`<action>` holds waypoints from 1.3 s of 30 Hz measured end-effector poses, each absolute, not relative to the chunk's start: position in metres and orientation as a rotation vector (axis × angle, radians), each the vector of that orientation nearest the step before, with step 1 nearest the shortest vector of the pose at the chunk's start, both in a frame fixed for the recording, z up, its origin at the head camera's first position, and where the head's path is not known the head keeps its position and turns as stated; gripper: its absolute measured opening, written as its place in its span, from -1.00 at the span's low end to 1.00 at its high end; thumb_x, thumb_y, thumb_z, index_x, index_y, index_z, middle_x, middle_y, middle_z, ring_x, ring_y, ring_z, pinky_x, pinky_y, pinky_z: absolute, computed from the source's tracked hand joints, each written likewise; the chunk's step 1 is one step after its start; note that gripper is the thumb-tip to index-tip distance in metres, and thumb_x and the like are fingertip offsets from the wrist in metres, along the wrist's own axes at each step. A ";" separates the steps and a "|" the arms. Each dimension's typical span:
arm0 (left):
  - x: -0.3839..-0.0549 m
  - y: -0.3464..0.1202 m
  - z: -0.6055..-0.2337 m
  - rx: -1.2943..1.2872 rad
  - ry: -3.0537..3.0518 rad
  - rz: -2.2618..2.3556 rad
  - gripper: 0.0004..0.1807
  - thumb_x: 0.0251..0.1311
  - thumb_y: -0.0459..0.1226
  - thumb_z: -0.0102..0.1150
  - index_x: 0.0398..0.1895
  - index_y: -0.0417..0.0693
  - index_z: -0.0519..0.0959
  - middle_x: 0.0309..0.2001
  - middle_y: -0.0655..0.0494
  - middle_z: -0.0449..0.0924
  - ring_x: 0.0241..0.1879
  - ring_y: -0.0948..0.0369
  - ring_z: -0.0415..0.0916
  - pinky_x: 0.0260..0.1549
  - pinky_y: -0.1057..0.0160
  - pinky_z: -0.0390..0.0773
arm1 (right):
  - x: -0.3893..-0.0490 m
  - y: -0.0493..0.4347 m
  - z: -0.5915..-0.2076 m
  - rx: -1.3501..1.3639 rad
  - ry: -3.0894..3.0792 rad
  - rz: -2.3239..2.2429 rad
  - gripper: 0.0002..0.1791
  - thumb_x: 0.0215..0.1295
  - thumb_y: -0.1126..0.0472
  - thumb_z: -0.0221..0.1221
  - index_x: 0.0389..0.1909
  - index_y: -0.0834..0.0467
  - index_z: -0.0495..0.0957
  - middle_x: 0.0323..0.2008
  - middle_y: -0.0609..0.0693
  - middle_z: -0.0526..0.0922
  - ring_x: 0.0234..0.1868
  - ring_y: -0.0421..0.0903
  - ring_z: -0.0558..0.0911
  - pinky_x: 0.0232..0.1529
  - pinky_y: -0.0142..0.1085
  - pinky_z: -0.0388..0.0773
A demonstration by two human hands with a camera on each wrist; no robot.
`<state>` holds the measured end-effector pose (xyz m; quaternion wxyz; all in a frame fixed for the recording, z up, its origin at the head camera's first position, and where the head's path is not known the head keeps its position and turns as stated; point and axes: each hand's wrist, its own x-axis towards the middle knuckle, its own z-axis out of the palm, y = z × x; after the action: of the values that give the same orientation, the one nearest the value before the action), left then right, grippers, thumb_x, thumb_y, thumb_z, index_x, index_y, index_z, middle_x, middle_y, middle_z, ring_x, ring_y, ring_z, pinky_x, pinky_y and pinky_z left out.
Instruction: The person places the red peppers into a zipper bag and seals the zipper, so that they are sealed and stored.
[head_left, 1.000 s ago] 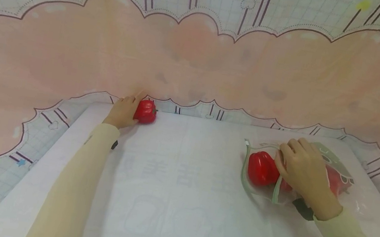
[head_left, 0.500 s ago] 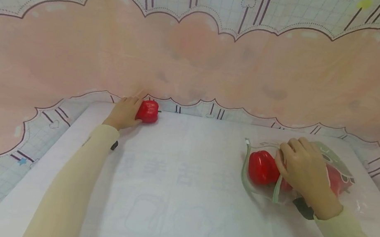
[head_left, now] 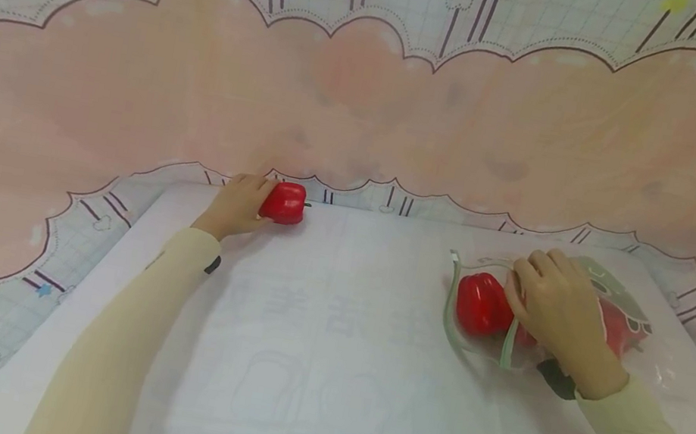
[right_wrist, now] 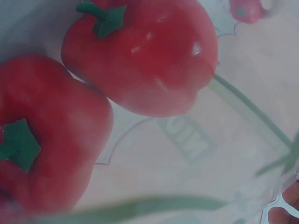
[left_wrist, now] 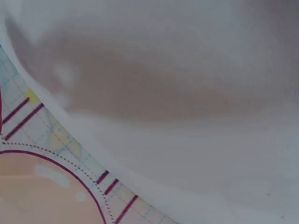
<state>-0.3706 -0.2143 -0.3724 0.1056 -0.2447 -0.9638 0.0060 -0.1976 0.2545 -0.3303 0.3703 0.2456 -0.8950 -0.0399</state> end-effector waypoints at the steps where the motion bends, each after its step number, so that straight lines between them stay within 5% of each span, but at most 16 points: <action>1: -0.370 -0.212 -0.372 -0.741 -2.823 0.027 -0.20 -0.01 -0.15 0.36 0.29 -0.24 0.25 0.18 -0.21 0.40 0.22 -0.13 0.28 0.28 -0.16 0.23 | -0.198 0.255 -0.330 0.629 -2.297 -0.103 -0.83 0.00 0.24 0.22 -0.48 0.31 0.54 -0.57 0.19 0.55 -0.49 0.06 0.44 -0.52 -0.16 0.48; 39: -0.304 -0.108 -0.362 -1.294 -2.207 0.081 -0.26 -0.10 -0.07 0.43 0.18 -0.15 0.43 0.00 0.00 0.60 0.00 0.09 0.50 0.15 0.06 0.47 | -0.196 0.254 -0.329 0.613 -2.318 -0.084 -0.81 -0.04 0.25 0.27 -0.47 0.30 0.54 -0.56 0.18 0.55 -0.47 0.06 0.45 -0.49 -0.15 0.50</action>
<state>-0.3041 -0.1076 -0.3618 0.2869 -0.4841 -0.8261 0.0305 -0.1957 0.2539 -0.3295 0.3630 0.2380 -0.9003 -0.0327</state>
